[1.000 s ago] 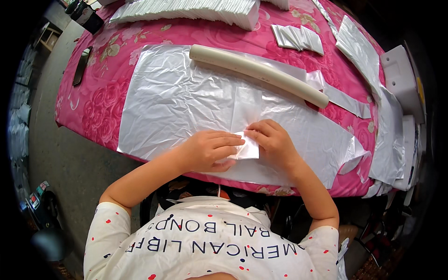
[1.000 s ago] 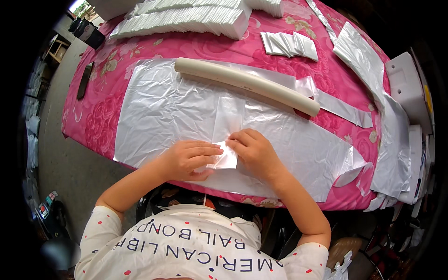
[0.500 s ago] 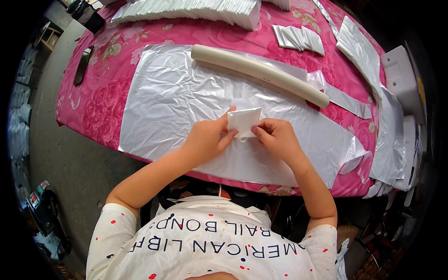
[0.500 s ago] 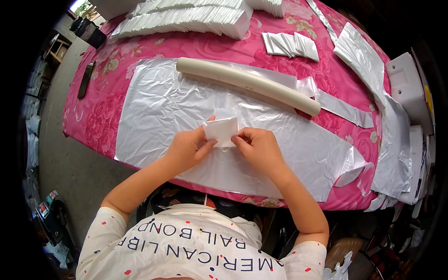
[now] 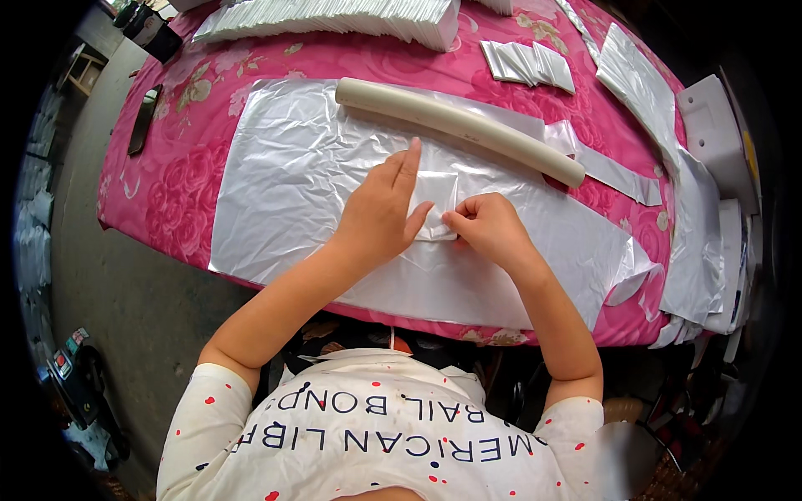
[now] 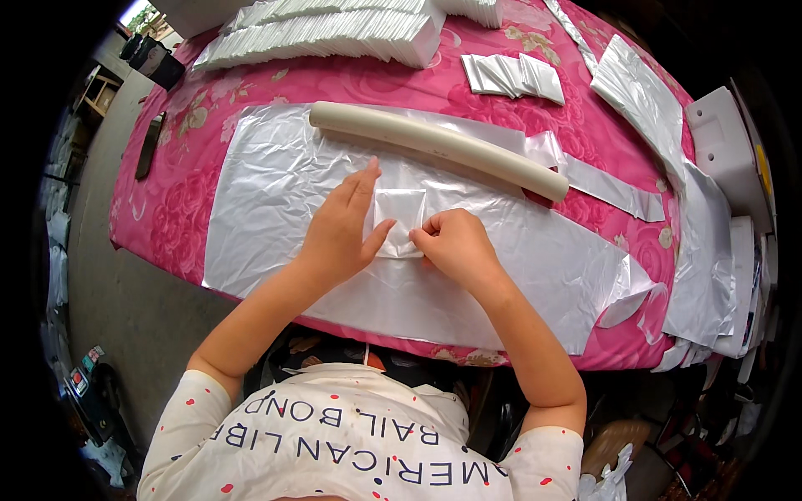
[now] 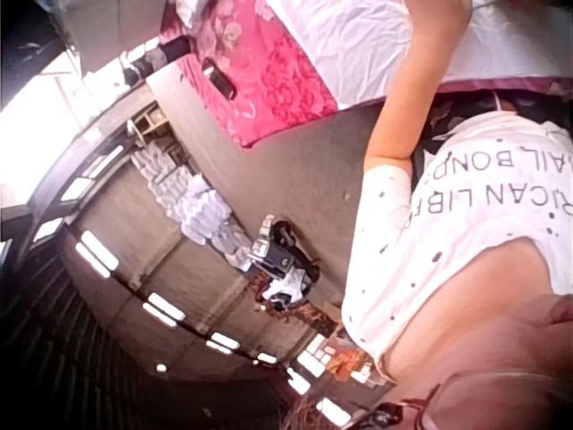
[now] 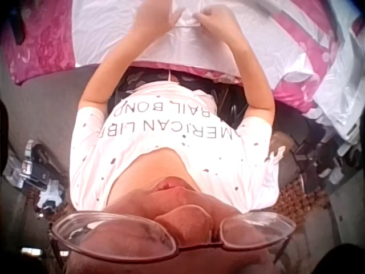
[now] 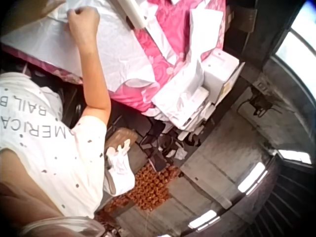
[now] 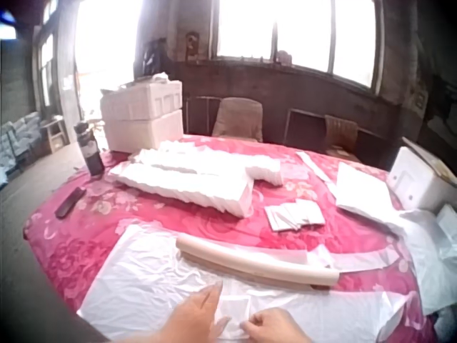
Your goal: The person repeatedly wraps small white rectangular items in clear plastic film on a pink floral tablecloth. They unroll the film, place an item, fold the film around it, and set the wrapped item aside. The process is repeated multiple times.
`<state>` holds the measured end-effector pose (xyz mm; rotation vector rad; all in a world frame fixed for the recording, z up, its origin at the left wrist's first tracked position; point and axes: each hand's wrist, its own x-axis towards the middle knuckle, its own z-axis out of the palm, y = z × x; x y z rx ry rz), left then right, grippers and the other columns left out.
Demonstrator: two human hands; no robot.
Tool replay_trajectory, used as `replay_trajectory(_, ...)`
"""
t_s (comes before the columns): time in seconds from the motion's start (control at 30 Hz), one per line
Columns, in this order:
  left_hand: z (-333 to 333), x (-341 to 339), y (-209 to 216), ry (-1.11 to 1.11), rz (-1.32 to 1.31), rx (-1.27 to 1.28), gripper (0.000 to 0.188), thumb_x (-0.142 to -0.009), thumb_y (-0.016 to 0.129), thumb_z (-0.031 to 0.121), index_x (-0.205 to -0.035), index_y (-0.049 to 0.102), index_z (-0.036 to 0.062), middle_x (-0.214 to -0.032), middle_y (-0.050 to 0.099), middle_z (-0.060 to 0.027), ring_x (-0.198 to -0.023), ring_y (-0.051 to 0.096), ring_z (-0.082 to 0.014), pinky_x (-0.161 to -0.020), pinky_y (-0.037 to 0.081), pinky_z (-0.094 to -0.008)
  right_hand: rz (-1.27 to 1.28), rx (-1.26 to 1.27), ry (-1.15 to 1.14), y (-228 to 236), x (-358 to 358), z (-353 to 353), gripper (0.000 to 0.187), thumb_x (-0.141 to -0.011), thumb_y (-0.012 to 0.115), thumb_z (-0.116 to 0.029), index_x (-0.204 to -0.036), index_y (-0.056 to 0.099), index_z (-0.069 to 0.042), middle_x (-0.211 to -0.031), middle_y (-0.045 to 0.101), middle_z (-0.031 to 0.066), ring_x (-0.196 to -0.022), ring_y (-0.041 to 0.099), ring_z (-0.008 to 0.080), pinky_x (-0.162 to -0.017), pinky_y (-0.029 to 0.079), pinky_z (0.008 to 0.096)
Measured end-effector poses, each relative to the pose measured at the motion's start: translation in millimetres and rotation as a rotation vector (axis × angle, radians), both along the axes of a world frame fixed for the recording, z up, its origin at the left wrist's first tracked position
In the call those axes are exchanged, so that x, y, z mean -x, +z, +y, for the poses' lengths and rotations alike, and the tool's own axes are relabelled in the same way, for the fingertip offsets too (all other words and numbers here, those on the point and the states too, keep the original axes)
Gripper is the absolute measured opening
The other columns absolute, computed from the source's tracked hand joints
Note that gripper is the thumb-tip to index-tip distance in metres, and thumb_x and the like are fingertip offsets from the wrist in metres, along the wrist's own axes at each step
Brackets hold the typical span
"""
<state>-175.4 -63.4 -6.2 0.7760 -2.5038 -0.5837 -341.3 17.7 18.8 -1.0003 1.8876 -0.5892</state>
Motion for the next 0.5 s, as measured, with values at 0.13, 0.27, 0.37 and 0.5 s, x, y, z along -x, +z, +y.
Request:
replay_trajectory(0.13,18.0,15.4,-11.5,-0.117,-0.086,0.138,0.08,-0.083,0.056,0.035,-0.138,0.019,-0.0094,-0.138,0.032,-0.0242,-0.129,0.03,-0.0362,-0.105,0.024,-0.0449,-0.022,0.0,-0.017,-1.7,0.5,-0.7,0.025,-0.078,0.062,-0.022,-0.072,0.066,0.002,-0.055,0.061,0.0081,-0.049,0.058,0.0122,-0.049,0.045,0.0263)
replay_trajectory(0.27,21.9,13.3,-26.2,-0.151,-0.2,0.085,0.096,-0.08,0.05,0.058,-0.138,0.017,-0.0106,-0.144,0.021,-0.0247,-0.138,0.013,-0.0348,-0.111,0.005,-0.0468,-0.01,0.032,-0.028,-1.7,-0.4,1.9,0.022,-0.075,0.063,-0.02,-0.071,0.066,0.002,-0.056,0.061,0.0094,-0.049,0.059,0.0142,-0.049,0.045,0.0272)
replay_trajectory(0.37,24.2,10.5,-28.5,-0.177,-0.2,0.072,0.106,-0.074,0.053,0.065,-0.139,0.013,-0.0097,-0.146,0.018,-0.0235,-0.138,0.011,-0.0343,-0.111,0.002,-0.0466,0.085,0.08,0.014,-3.2,-3.1,5.7,0.02,-0.073,0.065,-0.019,-0.07,0.064,0.0,-0.059,0.062,0.0097,-0.053,0.06,0.0184,-0.052,0.046,0.0297)
replay_trajectory(0.5,24.5,11.7,-31.7,-0.173,-0.202,0.082,0.111,-0.072,0.052,0.069,-0.139,0.011,-0.0096,-0.146,0.017,-0.0242,-0.138,0.011,-0.0338,-0.111,0.002,-0.0471,0.454,0.121,0.137,2.9,-8.6,13.3,0.023,-0.069,0.069,-0.022,-0.075,0.061,-0.001,-0.067,0.063,0.0095,-0.063,0.061,0.0237,-0.059,0.047,0.0337)
